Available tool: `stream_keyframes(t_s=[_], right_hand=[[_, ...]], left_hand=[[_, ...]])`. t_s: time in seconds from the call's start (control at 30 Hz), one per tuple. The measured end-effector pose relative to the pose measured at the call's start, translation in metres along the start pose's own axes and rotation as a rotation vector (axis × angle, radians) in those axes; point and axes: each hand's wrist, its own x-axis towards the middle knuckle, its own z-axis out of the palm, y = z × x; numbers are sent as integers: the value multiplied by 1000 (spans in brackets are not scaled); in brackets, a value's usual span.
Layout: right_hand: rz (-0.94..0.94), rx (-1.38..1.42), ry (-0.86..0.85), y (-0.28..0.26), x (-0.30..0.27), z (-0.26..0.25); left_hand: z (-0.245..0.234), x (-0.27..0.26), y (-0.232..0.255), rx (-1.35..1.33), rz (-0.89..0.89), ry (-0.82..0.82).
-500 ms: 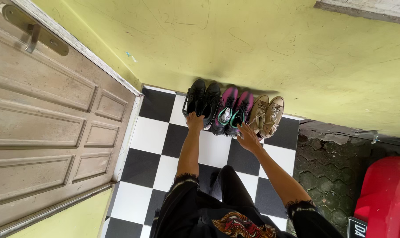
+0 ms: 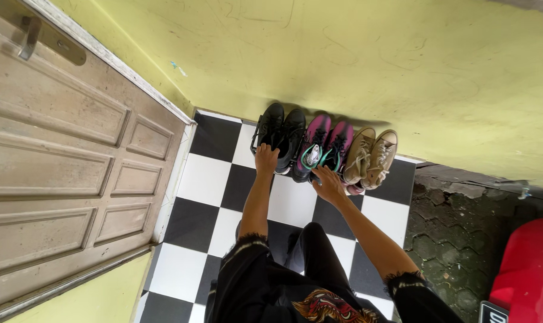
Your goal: The person sits on a checkered floor and removes the shoelaces from a pair of black shoes. They pull the laces out of the eyelets one at a time, starting with the right shoe and then the left, leaving the shoes unlaced on the floor.
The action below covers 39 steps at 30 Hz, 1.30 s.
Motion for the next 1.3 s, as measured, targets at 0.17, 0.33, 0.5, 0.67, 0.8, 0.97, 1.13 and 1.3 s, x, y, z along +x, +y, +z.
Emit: stream_keyframes(t_s=[0.17, 0.33, 0.5, 0.67, 0.8, 0.97, 1.13, 1.3], right_hand=[[-96, -35, 133, 19, 25, 27], [-224, 33, 339, -1, 53, 41], [-314, 101, 588, -57, 94, 60], [-228, 186, 683, -82, 110, 70], [-112, 119, 686, -89, 127, 71], [-115, 119, 795, -79, 134, 87], [-129, 385, 934, -71, 127, 124], [-120, 501, 1007, -69, 123, 169]], left_hand=[[33, 1, -17, -178, 162, 247], [43, 22, -31, -302, 406, 324], [45, 23, -37, -485, 487, 366], [39, 13, -49, -508, 542, 471], [29, 15, -56, -522, 568, 558], [29, 22, -53, -528, 636, 737], [62, 7, -47, -738, 549, 830], [88, -1, -39, -819, 233, 1175]])
